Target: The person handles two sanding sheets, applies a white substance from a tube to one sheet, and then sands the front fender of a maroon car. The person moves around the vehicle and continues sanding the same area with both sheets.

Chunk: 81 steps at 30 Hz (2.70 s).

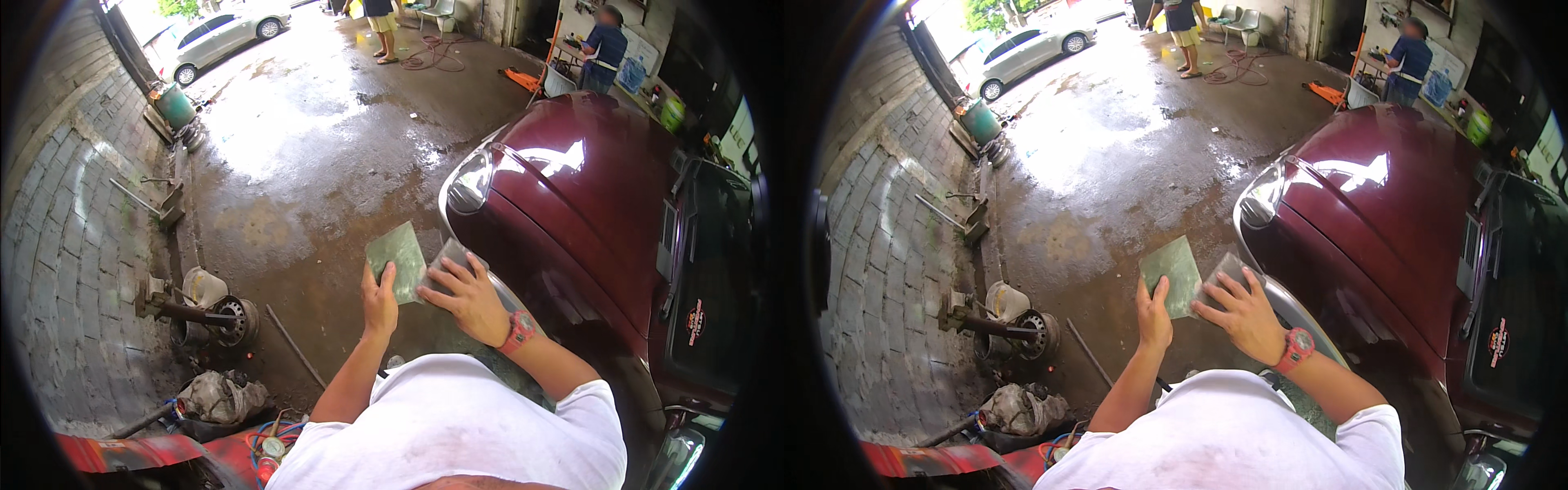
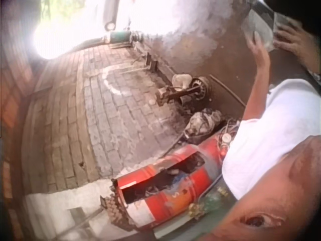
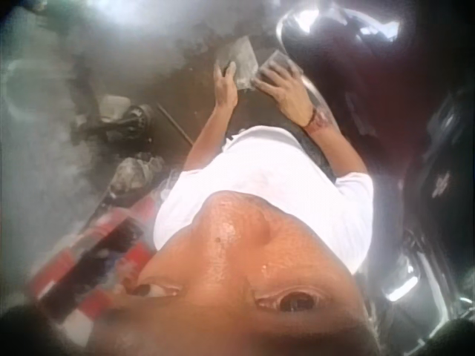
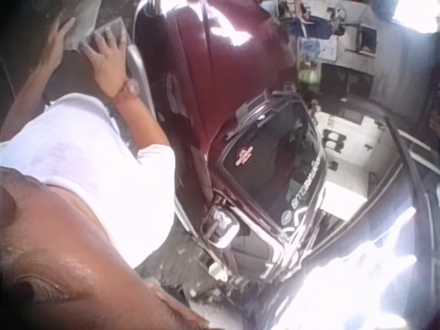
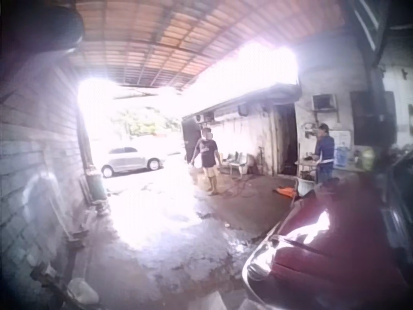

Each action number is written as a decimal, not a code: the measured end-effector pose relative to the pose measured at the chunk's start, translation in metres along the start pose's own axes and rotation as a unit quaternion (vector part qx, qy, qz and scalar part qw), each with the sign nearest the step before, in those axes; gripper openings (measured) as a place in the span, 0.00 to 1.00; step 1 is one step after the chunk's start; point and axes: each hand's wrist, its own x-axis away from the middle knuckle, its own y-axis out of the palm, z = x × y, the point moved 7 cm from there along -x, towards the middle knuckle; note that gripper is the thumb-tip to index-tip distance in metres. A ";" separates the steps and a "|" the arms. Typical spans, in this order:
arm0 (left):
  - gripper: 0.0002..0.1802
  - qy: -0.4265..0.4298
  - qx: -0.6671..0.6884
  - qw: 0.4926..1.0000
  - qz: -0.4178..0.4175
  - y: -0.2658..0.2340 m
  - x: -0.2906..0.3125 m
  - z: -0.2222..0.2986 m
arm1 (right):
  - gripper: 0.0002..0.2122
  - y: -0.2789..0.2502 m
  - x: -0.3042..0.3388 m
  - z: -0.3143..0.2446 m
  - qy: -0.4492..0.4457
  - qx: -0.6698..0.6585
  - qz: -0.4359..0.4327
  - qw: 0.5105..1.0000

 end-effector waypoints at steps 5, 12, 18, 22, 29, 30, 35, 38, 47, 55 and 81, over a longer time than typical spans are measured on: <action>0.23 -0.071 0.206 0.970 0.108 -0.007 0.009 0.013 | 0.32 -0.040 -0.007 -0.012 -0.045 -0.016 0.019 0.999; 0.28 -0.106 0.254 0.960 -0.040 0.027 -0.002 0.019 | 0.30 0.002 -0.015 0.031 0.061 -0.069 -0.027 0.995; 0.27 -0.091 0.206 0.974 -0.014 0.016 -0.008 0.010 | 0.33 -0.038 -0.021 0.022 0.040 0.006 0.055 0.998; 0.27 -0.083 0.188 0.979 -0.008 0.019 -0.012 0.011 | 0.30 -0.028 -0.015 0.027 0.006 0.032 0.035 0.999; 0.25 0.012 -0.002 0.999 -0.030 0.017 -0.009 0.018 | 0.26 -0.021 -0.017 0.011 0.009 0.014 0.028 0.999; 0.25 0.003 0.028 1.000 0.012 0.011 -0.012 0.019 | 0.27 -0.017 -0.013 0.009 0.000 0.015 0.008 1.000; 0.27 -0.051 0.178 0.980 0.080 -0.003 -0.021 0.028 | 0.28 -0.051 -0.019 -0.008 -0.051 -0.039 0.038 0.997; 0.26 -0.108 0.221 0.969 0.027 0.023 -0.017 0.017 | 0.28 -0.033 -0.019 -0.005 -0.027 -0.133 0.083 0.987; 0.26 -0.207 0.289 0.926 -0.125 0.049 0.005 0.010 | 0.30 -0.011 -0.018 0.052 0.161 -0.419 0.113 0.887; 0.25 -0.036 0.149 0.986 0.060 0.010 -0.024 0.017 | 0.21 0.019 0.005 0.045 0.331 -0.703 0.043 0.627; 0.25 -0.006 -0.071 0.997 -0.037 0.028 -0.004 0.017 | 0.28 -0.019 -0.004 0.010 0.025 -0.017 0.049 0.998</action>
